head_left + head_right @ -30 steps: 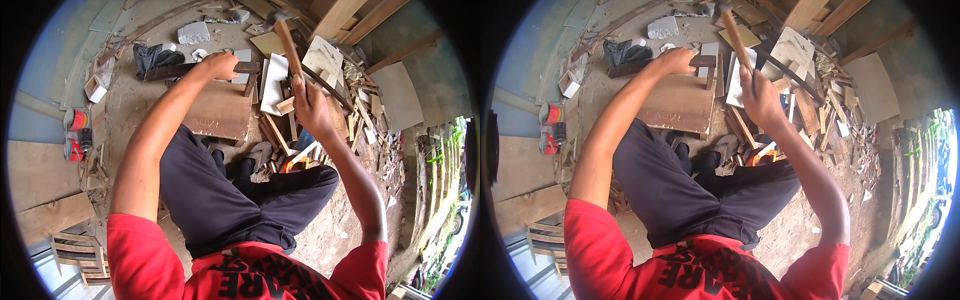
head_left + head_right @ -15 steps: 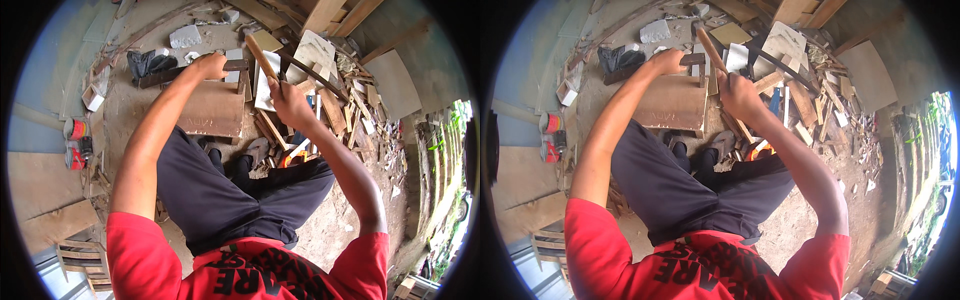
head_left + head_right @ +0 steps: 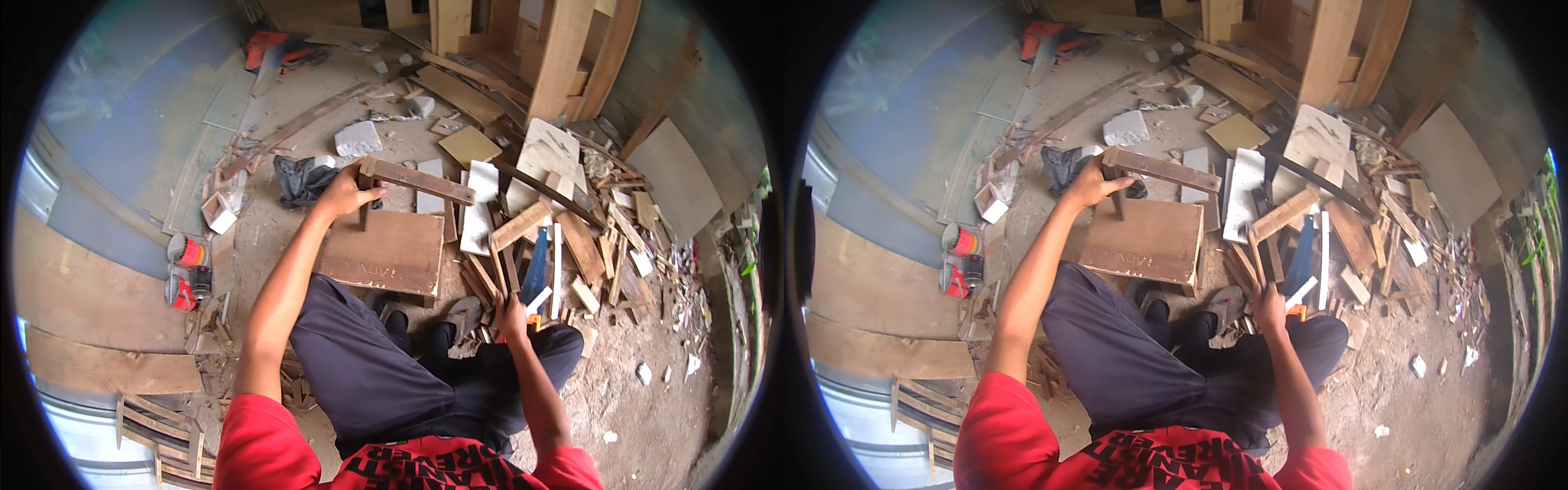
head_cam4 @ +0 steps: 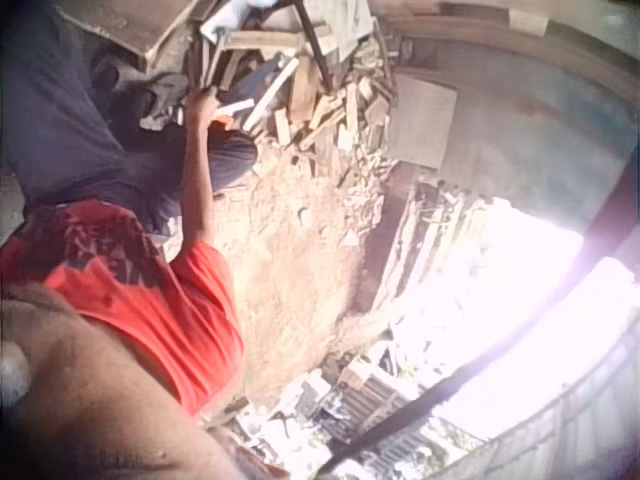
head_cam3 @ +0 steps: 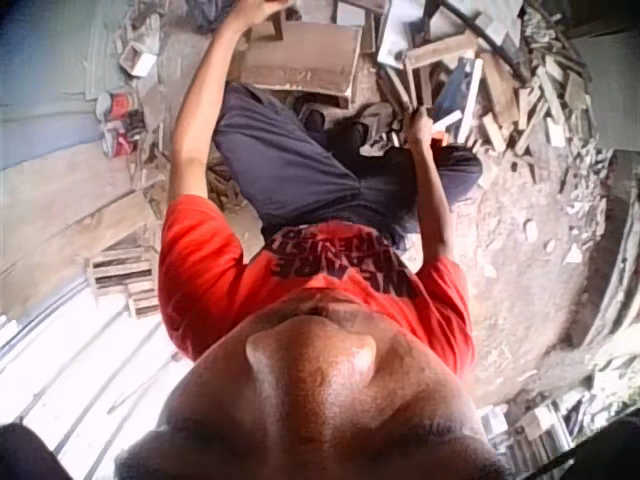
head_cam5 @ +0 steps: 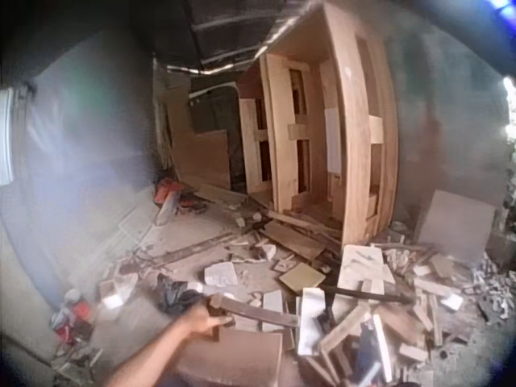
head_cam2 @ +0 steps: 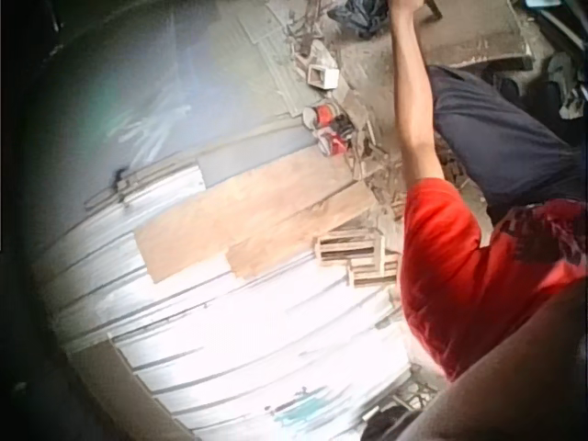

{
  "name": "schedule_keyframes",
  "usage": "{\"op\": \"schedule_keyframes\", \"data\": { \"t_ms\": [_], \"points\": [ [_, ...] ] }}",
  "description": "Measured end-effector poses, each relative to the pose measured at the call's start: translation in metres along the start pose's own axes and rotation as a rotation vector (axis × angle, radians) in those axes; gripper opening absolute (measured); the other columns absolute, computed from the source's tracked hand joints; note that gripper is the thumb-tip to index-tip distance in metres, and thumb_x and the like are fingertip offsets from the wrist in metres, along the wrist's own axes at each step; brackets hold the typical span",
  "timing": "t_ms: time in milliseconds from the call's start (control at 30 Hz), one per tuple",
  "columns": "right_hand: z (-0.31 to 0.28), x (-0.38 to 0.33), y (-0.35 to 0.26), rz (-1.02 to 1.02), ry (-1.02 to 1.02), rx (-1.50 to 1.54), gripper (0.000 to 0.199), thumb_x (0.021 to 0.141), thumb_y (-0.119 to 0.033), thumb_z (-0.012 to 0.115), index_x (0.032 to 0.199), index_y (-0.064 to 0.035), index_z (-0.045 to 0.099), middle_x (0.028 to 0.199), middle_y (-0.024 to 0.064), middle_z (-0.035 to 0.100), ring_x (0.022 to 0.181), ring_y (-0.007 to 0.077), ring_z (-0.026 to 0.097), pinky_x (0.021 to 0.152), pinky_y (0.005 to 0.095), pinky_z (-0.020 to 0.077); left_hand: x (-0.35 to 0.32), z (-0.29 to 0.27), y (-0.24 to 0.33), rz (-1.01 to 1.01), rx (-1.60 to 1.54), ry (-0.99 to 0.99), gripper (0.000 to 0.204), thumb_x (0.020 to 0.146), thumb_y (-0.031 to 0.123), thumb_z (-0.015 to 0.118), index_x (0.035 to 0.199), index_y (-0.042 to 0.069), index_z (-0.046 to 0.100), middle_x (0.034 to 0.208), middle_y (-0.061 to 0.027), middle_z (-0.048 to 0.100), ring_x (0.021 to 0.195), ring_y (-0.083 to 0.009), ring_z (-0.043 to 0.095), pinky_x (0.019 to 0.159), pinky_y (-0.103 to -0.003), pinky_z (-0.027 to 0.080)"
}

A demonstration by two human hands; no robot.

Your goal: The person sits on the floor and assembles a small wooden frame using a hammer and nails. They align the pieces, hammer nails into the joints, and repeatedly check the fit of the components.

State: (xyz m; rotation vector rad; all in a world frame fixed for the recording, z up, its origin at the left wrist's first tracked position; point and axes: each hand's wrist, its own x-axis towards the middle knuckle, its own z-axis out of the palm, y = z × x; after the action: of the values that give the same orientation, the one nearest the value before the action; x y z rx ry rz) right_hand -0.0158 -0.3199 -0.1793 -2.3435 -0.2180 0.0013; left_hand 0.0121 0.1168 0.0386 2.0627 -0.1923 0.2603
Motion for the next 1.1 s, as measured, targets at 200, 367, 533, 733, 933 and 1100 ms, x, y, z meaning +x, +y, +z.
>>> {"op": "schedule_keyframes", "data": {
  "t_ms": [200, 367, 533, 733, 933, 1100],
  "points": [
    [0.008, 0.0, 0.057, -0.072, 0.127, -0.096, 0.042, 0.092, -0.028, 0.066, 0.112, 0.0049, 0.05, 0.107, 0.0307, 0.062, 0.104, 0.0472, 0.058, 0.086, 0.0511, 0.0473, 0.004, 0.035, 0.068, 0.175, -0.229, 0.0, 0.023, 0.084, 0.009, 0.075, 0.101, 0.007, 0.061, 0.086, 0.0028, 0.059, 0.08, -0.008, 0.053, 0.073, -0.026, 0.044],
    [-0.137, 0.038, -0.159, -0.395, 0.47, 0.351, 0.024, 0.098, -0.011, 0.055, 0.115, 0.0048, 0.058, 0.109, 0.0217, 0.061, 0.102, 0.0364, 0.061, 0.09, 0.0407, 0.0468, 0.01, 0.042, 0.087, 0.27, -0.229, -0.155, 0.021, 0.084, 0.011, 0.074, 0.099, 0.007, 0.06, 0.085, 0.003, 0.057, 0.081, -0.007, 0.051, 0.071, -0.025, 0.041],
    [-0.215, 0.021, -0.266, -0.731, 0.185, -0.004, 0.049, 0.09, -0.031, 0.069, 0.119, 0.0062, 0.055, 0.107, 0.0241, 0.061, 0.103, 0.0399, 0.06, 0.088, 0.0453, 0.0487, 0.02, 0.074, 0.104, 0.283, -0.476, -0.255, 0.045, 0.091, 0.045, 0.064, 0.108, 0.005, 0.054, 0.093, -0.0015, 0.056, 0.086, -0.0106, 0.053, 0.077, -0.026, 0.042],
    [-0.226, 0.04, -0.271, -0.739, -0.011, -0.326, 0.041, 0.092, -0.027, 0.066, 0.117, 0.0034, 0.053, 0.074, 0.0176, 0.065, 0.064, 0.0353, 0.067, 0.055, 0.0448, 0.0517, 0.038, 0.104, 0.09, 0.316, -0.566, 0.011, 0.088, 0.081, 0.085, 0.042, 0.101, 0.001, 0.054, 0.076, -0.0013, 0.054, 0.07, -0.0096, 0.053, 0.064, -0.025, 0.042],
    [-0.219, 0.031, -0.264, -0.777, 0.019, -0.273, 0.039, 0.091, -0.024, 0.068, 0.113, 0.0024, 0.051, 0.061, 0.0169, 0.062, 0.054, 0.0383, 0.064, 0.047, 0.0442, 0.0511, 0.04, 0.121, 0.113, 0.328, -0.253, 0.352, 0.101, 0.066, 0.097, 0.025, 0.072, 0.001, 0.054, 0.066, -0.0011, 0.057, 0.061, -0.0097, 0.054, 0.055, -0.025, 0.042],
    [-0.22, 0.026, -0.262, -0.745, -0.044, -0.22, 0.04, 0.09, -0.021, 0.069, 0.116, 0.0031, 0.051, 0.065, 0.0199, 0.063, 0.062, 0.0404, 0.066, 0.053, 0.0453, 0.0526, 0.041, 0.124, 0.104, 0.469, -0.368, 0.383, 0.089, 0.073, 0.09, 0.045, 0.074, 0.002, 0.054, 0.064, 0.0029, 0.05, 0.059, -0.0064, 0.049, 0.051, -0.025, 0.034]
  ]
}}
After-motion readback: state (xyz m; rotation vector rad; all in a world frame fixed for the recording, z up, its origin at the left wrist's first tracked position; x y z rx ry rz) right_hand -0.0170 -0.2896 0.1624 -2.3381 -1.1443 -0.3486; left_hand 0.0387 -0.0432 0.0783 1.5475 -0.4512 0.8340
